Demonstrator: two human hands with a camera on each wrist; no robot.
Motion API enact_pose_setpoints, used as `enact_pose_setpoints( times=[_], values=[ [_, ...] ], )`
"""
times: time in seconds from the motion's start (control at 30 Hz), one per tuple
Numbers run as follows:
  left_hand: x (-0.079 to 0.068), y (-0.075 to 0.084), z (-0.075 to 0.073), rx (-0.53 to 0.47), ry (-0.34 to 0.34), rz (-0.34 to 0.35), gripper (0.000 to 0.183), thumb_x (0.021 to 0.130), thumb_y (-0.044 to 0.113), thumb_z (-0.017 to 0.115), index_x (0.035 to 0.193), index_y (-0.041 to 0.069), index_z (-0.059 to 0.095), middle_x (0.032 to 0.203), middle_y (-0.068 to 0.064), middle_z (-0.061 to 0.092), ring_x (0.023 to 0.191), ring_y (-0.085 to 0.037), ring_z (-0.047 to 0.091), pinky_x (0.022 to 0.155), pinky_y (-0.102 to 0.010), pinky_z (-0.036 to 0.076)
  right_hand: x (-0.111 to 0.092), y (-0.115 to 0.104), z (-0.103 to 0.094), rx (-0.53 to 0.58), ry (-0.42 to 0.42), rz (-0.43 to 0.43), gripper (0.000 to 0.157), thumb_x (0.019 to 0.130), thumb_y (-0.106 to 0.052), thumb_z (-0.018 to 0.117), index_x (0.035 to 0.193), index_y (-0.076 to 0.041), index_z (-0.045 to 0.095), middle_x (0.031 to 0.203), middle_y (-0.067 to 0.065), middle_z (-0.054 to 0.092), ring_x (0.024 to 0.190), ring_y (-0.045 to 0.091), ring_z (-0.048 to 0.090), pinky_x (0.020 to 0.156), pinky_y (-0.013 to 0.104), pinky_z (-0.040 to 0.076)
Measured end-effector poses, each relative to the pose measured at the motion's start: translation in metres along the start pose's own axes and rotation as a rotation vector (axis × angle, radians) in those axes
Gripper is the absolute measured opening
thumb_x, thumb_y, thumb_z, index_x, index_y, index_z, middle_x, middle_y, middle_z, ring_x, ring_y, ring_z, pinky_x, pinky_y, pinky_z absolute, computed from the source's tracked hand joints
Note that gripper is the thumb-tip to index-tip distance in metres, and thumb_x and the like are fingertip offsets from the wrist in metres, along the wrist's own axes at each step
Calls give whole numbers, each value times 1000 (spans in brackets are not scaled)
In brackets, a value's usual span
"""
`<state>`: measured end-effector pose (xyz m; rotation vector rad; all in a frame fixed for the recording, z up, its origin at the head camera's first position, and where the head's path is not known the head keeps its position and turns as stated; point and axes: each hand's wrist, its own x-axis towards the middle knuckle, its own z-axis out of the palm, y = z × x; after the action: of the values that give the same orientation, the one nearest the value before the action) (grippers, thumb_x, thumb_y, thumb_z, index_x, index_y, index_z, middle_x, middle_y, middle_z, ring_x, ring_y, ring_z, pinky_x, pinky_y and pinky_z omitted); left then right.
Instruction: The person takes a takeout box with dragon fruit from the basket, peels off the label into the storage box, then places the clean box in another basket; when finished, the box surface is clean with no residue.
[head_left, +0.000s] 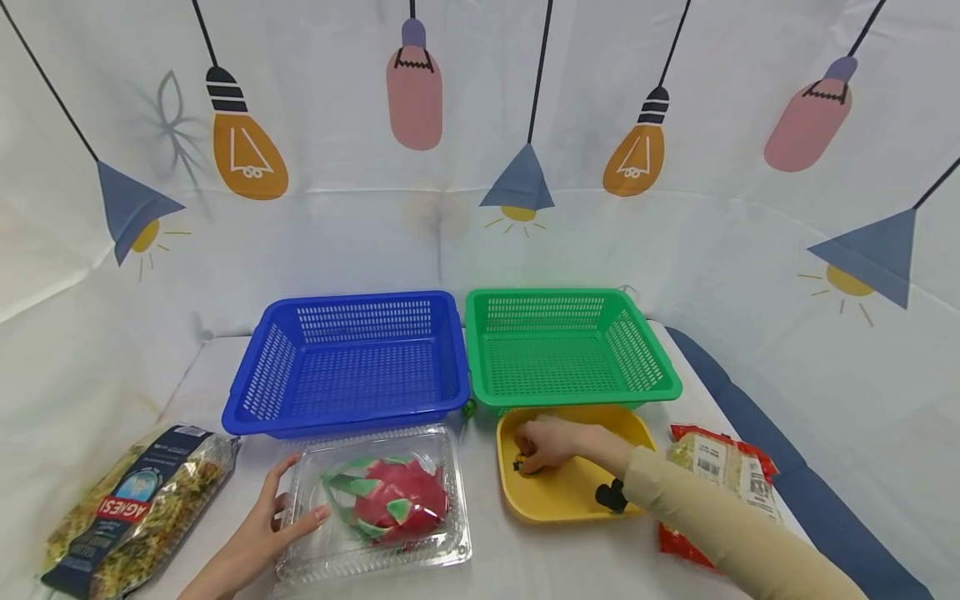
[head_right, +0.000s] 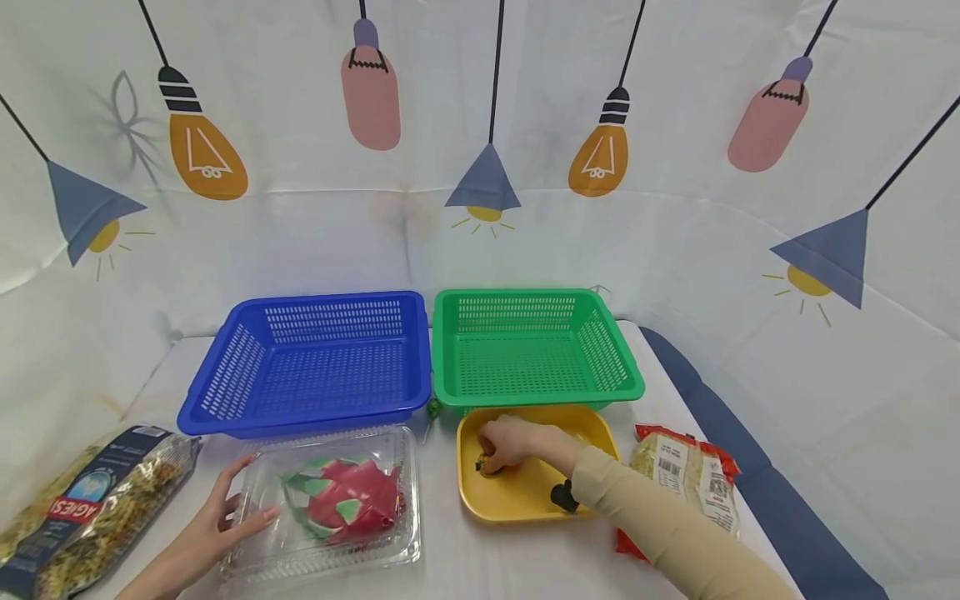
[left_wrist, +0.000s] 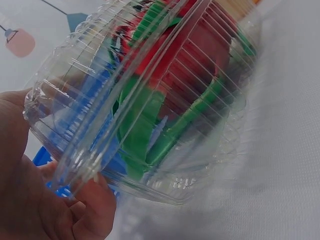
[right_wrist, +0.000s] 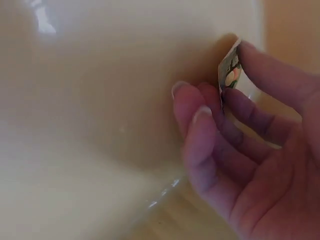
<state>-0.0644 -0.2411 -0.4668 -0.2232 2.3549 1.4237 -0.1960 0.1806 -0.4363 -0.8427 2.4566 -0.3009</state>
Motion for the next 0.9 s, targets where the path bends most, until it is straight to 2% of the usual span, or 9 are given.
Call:
enact_pose_setpoints(
  times=[0.13,0.23,0.33,0.47,0.53,0.6,0.7,0.9],
  values=[
    [1,0,1,-5,-4,-8,92,97,37,63,157,19,-5,131,-35,43,95,-24,55,73,-36,46,1,0,4,-38,-21,71,33,87,-31,78,72,-19,51,63,-9,46,54,5,43,52,20,33],
    [1,-1,1,1,-9,-8,92,98,39,62,157,19,-5,140,-37,32,104,-31,55,75,-38,47,-1,2,5,-3,-52,109,33,88,-32,77,73,-19,51,63,-7,49,48,7,45,46,20,36],
    [1,-1,0,15,-9,0,92,98,39,61,157,17,-6,150,-39,14,113,-34,54,77,-39,48,-4,5,3,37,-88,132,30,91,-28,75,77,-17,52,65,-6,49,45,9,45,42,21,38],
    [1,-2,-1,9,-8,0,93,98,39,61,157,17,-7,146,-38,22,103,-27,55,74,-36,46,-7,11,0,73,-127,117,24,93,-21,72,82,-14,52,68,-6,47,46,9,43,44,21,37],
    [1,-2,-1,2,-8,4,93,98,38,61,157,17,-7,144,-37,26,103,-27,55,74,-36,46,-9,14,-1,96,-140,113,22,93,-18,71,83,-12,52,69,-6,47,47,9,43,45,21,37],
    [1,-2,-1,-2,-9,13,92,98,37,61,157,17,-7,146,-38,22,106,-31,57,75,-38,48,-10,16,-2,108,-148,113,21,94,-15,70,84,-11,53,70,-5,47,47,9,44,45,21,38],
    [1,-2,-1,-4,-12,22,92,98,36,62,157,17,-7,150,-39,14,114,-36,56,77,-40,49,-14,17,-4,113,-143,122,17,93,-11,70,84,-10,55,70,-5,49,49,9,45,47,21,39],
    [1,-2,-1,9,-16,14,93,98,38,61,157,16,-7,152,-39,6,116,-39,54,78,-41,50,-29,10,-13,122,-88,142,10,92,-9,70,89,-9,61,71,-3,52,53,10,47,50,23,39]
  ],
)
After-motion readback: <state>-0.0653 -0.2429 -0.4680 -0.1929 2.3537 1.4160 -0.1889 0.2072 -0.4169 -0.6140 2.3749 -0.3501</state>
